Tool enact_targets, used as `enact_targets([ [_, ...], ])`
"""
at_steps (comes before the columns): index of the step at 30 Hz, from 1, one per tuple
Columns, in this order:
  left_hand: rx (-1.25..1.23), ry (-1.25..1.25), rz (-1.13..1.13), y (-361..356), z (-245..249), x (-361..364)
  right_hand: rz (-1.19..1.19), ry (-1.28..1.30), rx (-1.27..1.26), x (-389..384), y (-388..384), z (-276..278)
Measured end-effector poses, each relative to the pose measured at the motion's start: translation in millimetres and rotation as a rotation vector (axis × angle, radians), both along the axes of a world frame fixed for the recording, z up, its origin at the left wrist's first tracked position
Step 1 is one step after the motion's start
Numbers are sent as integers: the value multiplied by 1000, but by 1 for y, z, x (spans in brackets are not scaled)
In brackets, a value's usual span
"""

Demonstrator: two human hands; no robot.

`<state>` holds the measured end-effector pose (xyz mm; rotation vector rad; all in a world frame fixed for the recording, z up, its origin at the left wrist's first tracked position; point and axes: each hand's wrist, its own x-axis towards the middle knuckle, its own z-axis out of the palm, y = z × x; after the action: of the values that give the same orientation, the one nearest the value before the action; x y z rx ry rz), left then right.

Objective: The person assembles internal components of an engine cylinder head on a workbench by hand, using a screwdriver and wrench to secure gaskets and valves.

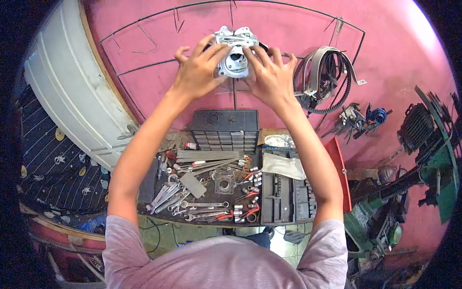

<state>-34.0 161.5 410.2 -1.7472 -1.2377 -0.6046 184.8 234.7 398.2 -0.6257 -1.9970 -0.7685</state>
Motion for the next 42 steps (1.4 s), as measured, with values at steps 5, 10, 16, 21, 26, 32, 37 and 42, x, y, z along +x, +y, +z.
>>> enact_targets([
  [5,54,44,68,12,28,-3,-28,-14,60,-7,17,26],
  [10,59,47,104,22,25,-7,-18,-35,50,-11,27,28],
  [16,33,5,46,26,16,-4,-8,-71,11,-11,34,20],
  [21,23,9,87,31,16,-4,16,-68,19,-11,41,21],
  [26,25,17,117,33,18,-1,12,-56,33,-12,43,20],
  [32,-5,17,147,37,11,0,14,-73,-11,-13,47,16],
  [37,-10,-3,134,40,8,0,20,-72,-40,-13,49,12],
  [42,-35,2,145,42,7,1,8,-90,-35,-16,55,10],
])
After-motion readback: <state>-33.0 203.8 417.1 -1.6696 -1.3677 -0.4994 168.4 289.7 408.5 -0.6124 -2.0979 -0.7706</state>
